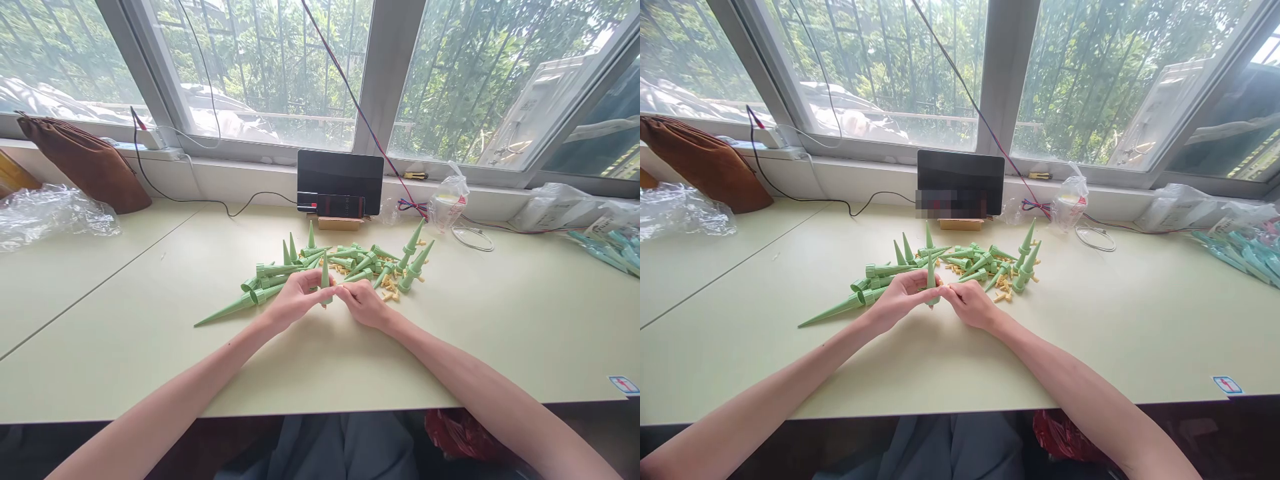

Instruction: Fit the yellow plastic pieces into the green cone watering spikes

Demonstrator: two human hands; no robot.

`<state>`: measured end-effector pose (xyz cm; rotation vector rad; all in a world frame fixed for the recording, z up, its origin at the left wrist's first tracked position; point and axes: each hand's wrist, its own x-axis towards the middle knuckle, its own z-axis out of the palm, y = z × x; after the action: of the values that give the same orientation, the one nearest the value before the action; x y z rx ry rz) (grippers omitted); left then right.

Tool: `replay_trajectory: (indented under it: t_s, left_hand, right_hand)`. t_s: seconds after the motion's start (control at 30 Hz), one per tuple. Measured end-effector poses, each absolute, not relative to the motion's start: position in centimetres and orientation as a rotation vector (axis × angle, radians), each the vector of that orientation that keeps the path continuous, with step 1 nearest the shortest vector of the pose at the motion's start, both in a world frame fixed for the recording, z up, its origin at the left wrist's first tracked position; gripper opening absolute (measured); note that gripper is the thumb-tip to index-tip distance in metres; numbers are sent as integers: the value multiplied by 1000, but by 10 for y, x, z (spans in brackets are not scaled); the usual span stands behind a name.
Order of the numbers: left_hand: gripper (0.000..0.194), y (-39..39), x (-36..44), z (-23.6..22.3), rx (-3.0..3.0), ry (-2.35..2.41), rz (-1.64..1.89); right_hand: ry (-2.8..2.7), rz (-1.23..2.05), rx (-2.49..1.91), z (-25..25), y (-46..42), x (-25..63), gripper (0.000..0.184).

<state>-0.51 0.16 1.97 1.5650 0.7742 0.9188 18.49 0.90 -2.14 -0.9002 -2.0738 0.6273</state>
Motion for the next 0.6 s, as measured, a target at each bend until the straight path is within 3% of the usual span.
replay_trajectory:
  t_s: [0.27, 0.6]
  left_hand:
    - [22, 3, -3, 8, 1851, 963, 1122]
    - [10, -2, 3, 1, 2214, 1067, 1107]
  right_hand:
    - [-1847, 454, -991, -14, 7, 187, 47]
    - [-1778, 328, -854, -12, -3, 183, 19]
